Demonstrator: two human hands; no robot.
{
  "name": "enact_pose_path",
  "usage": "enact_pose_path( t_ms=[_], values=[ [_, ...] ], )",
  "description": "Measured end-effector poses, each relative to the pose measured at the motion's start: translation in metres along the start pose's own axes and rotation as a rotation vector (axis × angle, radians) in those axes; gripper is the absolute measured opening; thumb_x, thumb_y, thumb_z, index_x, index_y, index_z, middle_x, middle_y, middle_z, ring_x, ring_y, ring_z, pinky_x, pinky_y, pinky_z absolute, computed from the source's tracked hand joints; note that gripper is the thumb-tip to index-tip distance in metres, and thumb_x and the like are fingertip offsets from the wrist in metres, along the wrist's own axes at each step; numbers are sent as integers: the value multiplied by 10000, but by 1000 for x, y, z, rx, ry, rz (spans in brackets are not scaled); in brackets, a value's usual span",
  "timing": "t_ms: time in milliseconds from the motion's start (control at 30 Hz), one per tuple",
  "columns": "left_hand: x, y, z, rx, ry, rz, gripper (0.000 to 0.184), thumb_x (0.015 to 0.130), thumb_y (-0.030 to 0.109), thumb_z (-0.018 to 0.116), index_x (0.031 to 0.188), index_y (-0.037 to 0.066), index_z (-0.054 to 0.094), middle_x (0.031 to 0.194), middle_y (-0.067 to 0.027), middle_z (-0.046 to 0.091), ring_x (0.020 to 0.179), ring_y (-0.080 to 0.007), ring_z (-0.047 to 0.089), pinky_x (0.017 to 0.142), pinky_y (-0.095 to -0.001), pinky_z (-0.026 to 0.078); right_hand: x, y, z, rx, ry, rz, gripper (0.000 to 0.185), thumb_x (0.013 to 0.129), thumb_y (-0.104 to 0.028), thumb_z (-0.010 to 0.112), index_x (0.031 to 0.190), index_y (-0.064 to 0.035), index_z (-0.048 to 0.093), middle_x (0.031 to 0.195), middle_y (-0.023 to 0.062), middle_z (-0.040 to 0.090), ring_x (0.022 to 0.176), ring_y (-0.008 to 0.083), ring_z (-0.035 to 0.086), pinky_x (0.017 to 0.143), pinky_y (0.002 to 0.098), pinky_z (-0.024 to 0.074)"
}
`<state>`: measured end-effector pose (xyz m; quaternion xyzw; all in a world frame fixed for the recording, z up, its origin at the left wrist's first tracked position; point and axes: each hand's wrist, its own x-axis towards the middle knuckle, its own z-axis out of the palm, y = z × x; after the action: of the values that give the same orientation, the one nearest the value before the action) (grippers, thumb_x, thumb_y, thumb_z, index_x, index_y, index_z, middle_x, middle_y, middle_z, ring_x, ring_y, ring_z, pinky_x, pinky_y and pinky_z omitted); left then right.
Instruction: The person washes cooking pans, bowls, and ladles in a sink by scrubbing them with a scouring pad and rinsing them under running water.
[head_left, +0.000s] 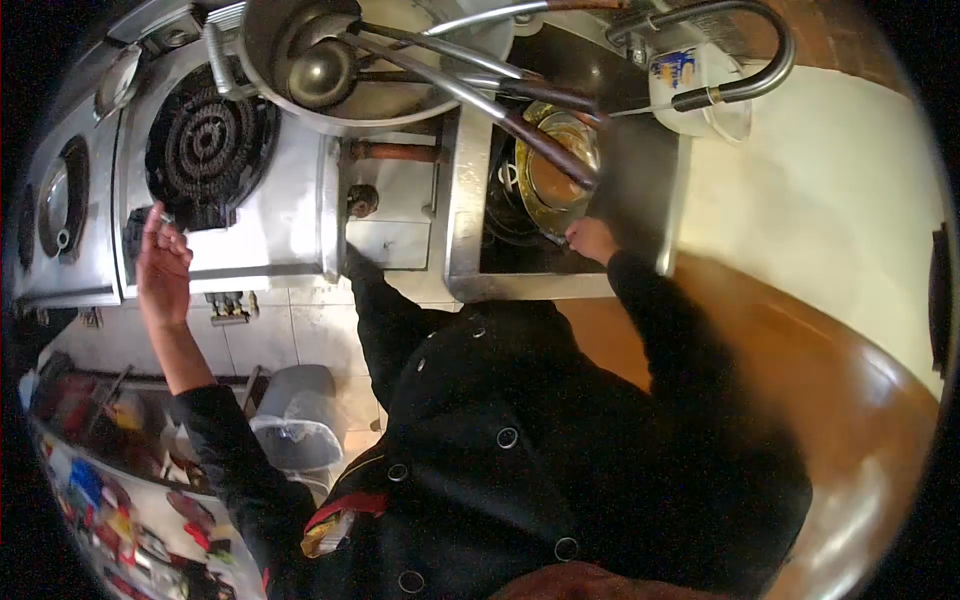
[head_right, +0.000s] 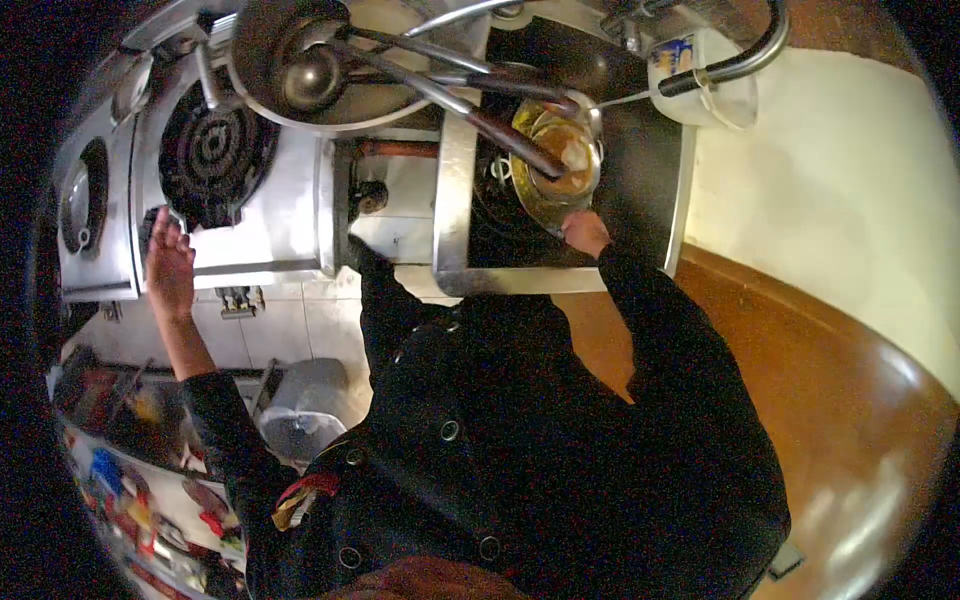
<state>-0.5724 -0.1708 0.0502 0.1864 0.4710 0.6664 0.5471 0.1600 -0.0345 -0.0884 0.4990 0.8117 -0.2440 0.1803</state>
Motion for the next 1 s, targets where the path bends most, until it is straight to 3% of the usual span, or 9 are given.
enact_pose_path(
  t_ms=[100, 267, 400, 533, 633, 700, 767, 867, 1000],
  values=[
    [-67, -41, 65, 164, 42, -102, 667, 965, 399, 547, 1447, 2, 313, 956, -34, 585, 781, -118, 589, 718, -242, 487, 26, 54, 33, -164, -173, -113, 117, 756, -186, 666, 736, -81, 712, 693, 131, 674, 671, 327, 641, 633, 444, 497],
    [-152, -131, 179, 118, 180, -227, 573, 951, 333, 578, 1402, 39, 382, 919, -36, 575, 787, -135, 606, 713, -255, 515, 20, 157, 83, -188, -493, -171, 142, 772, -194, 633, 686, -82, 650, 673, 108, 603, 645, 301, 591, 601, 437, 469],
    [-179, -186, 248, 512, 316, -406, 391, 933, 190, 568, 1296, 56, 511, 932, -18, 613, 784, -106, 610, 698, -245, 492, -3, 203, 77, -253, -462, -238, 155, 774, -183, 613, 673, -72, 651, 695, 133, 620, 643, 329, 605, 600, 461, 481],
    [-207, -222, 280, 606, 301, -372, 371, 924, 163, 589, 1276, 62, 530, 901, -8, 620, 763, -96, 608, 685, -236, 481, 3, 211, 58, -307, -285, -360, 172, 777, -173, 592, 660, -62, 652, 717, 159, 637, 641, 357, 620, 599, 486, 494],
    [-225, -239, 293, 574, 355, -395, 356, 909, 156, 625, 1242, 55, 554, 868, -4, 624, 741, -97, 611, 664, -239, 483, 25, 178, 29, -180, -41, -441, 185, 778, -165, 577, 650, -55, 652, 733, 178, 650, 639, 378, 630, 598, 504, 504],
    [-236, -248, 299, 546, 384, -376, 352, 910, 155, 623, 1240, 54, 555, 871, -6, 627, 744, -97, 612, 661, -239, 483, 28, 116, -18, 83, -46, -280, 212, 779, -204, 585, 697, -23, 658, 772, 214, 649, 708, 407, 646, 680, 526, 520],
    [-246, -256, 306, 519, 415, -365, 348, 911, 153, 622, 1237, 53, 555, 874, -8, 629, 747, -97, 613, 658, -239, 483, 48, 75, -23, 198, 29, -391, 218, 794, -240, 614, 734, -38, 668, 757, 201, 650, 693, 384, 646, 649, 501, 520],
    [-256, -265, 314, 517, 437, -356, 335, 916, 150, 617, 1229, 48, 557, 875, -12, 632, 748, -98, 613, 652, -240, 485, 43, 1, -39, 291, -87, -525, 216, 808, -273, 666, 761, -62, 677, 750, 173, 662, 707, 371, 655, 637, 460, 516],
    [-267, -275, 319, 508, 442, -357, 314, 923, 138, 606, 1216, 36, 562, 842, -6, 623, 737, -92, 607, 649, -238, 483, 32, -56, -6, 394, -182, -698, 119, 828, -123, 623, 887, -44, 690, 842, 156, 680, 817, 311, 652, 757, 400, 510]
  ],
)
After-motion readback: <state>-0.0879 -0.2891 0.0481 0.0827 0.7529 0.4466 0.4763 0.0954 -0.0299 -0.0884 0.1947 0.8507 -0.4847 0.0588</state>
